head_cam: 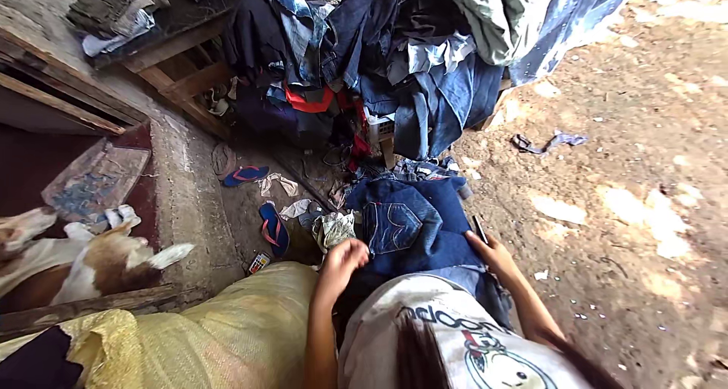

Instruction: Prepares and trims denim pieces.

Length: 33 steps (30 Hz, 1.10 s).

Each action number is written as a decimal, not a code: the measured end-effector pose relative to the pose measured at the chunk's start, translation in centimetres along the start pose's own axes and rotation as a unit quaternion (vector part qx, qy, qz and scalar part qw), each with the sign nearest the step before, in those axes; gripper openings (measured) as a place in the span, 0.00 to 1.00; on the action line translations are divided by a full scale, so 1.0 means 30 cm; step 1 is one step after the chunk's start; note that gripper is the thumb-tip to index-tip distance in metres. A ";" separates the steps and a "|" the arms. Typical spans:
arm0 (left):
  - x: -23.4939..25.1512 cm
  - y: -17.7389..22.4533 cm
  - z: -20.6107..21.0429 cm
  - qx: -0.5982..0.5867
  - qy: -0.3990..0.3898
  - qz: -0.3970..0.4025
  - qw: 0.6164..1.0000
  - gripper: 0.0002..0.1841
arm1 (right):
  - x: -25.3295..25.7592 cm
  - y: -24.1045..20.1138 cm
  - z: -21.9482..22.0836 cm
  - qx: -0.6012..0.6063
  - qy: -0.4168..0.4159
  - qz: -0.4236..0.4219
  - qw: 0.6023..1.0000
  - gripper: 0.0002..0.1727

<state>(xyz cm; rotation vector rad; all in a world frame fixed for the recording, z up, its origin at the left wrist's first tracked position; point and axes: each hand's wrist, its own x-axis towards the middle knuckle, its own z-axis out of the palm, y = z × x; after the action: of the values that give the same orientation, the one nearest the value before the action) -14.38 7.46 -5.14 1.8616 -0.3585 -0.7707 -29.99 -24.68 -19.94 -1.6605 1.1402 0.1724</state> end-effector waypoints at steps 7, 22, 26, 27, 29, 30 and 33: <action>0.356 -0.209 0.143 0.111 -0.046 -0.160 0.980 0.31 | 0.095 0.024 0.002 0.103 0.032 0.065 0.992 0.22; -0.102 0.058 -0.123 -0.112 -0.217 0.135 0.960 0.15 | -0.525 -0.075 -0.499 0.263 -0.083 -0.408 0.871 0.09; -0.065 0.110 -0.127 -0.044 -0.177 0.154 0.971 0.11 | -0.426 -0.056 -0.413 0.120 0.004 -0.229 0.966 0.05; -0.041 0.120 -0.096 -0.033 -0.139 0.135 0.981 0.13 | -0.356 -0.043 -0.366 0.017 0.038 -0.148 0.988 0.06; 0.023 0.134 -0.004 -0.078 -0.087 0.085 0.989 0.17 | -0.230 -0.014 -0.270 -0.127 0.049 -0.028 0.990 0.16; 0.059 0.137 0.052 -0.111 -0.061 0.068 0.990 0.17 | -0.198 -0.004 -0.233 -0.141 0.063 -0.021 0.988 0.18; 0.136 0.136 0.190 -0.187 -0.007 0.041 0.981 0.16 | -0.222 -0.065 -0.174 -0.066 0.128 -0.148 0.978 0.21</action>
<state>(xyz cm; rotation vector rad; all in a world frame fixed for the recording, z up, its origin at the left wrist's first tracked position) -14.64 -0.60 -4.27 1.4803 -0.2755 -0.7397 -34.21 -25.03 -12.37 -1.9930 1.0704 -0.1648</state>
